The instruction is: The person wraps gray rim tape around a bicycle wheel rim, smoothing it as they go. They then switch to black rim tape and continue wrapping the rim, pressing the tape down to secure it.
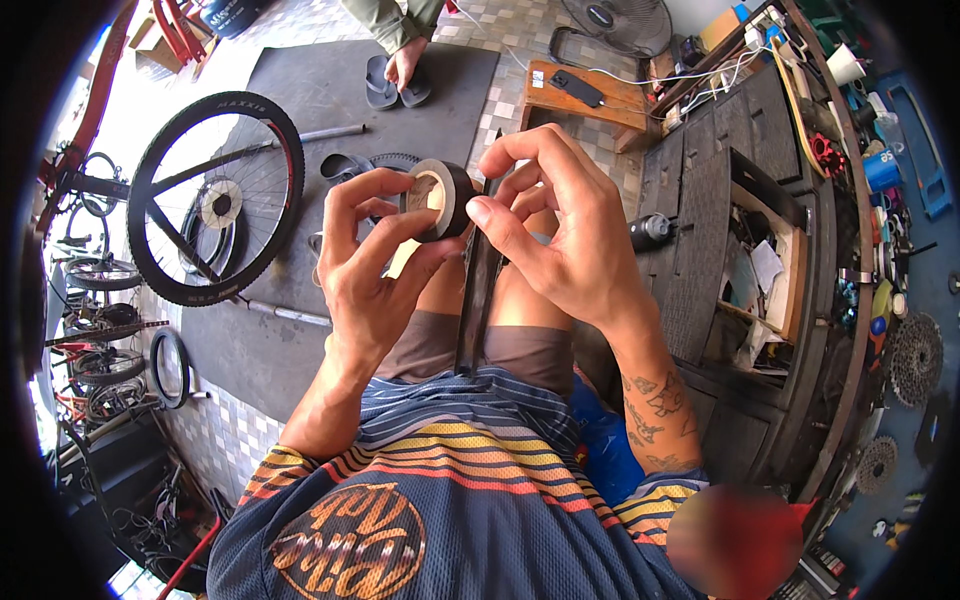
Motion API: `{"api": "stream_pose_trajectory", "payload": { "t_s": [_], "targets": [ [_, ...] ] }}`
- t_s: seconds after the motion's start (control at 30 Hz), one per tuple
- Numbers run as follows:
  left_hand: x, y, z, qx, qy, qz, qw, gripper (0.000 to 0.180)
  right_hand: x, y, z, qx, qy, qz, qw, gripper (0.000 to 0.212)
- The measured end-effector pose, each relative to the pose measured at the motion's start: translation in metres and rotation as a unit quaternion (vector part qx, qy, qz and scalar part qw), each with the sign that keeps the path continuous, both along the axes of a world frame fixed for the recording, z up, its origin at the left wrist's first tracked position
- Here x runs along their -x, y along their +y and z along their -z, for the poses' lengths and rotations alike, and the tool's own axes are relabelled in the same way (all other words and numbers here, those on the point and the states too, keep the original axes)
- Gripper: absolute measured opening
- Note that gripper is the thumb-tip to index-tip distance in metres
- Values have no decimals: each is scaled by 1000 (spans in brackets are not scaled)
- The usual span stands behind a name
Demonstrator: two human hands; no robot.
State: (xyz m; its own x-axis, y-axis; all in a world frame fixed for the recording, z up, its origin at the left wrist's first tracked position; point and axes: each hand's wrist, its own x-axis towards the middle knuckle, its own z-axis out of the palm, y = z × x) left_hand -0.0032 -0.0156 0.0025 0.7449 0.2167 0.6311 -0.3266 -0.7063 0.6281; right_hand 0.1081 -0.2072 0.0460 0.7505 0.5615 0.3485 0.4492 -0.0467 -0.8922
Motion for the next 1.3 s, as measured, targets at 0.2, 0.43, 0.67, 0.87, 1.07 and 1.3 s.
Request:
{"api": "stream_pose_trajectory", "payload": {
  "t_s": [0.2,0.43,0.67,0.87,1.07,1.3],
  "targets": [
    [0,3,-12,-49,-10,19,999,44,-10,-1,-18,57,9,-68,996,13],
    [-14,13,-25,-68,-41,33,996,41,-28,6,-36,39,-191,-78,978,10],
    [-10,1,-29,15,35,-27,999,43,-38,19,-35,-53,-376,-37,924,14],
    [0,0,-12,58,82,-10,995,48,-52,11,-39,-23,-348,-11,937,13],
    [7,6,-4,37,88,44,994,37,-58,-4,-44,47,-384,-1,922,17],
    [15,4,1,126,288,-74,946,45,-62,3,-42,39,-464,23,885,17]
  ]
}}
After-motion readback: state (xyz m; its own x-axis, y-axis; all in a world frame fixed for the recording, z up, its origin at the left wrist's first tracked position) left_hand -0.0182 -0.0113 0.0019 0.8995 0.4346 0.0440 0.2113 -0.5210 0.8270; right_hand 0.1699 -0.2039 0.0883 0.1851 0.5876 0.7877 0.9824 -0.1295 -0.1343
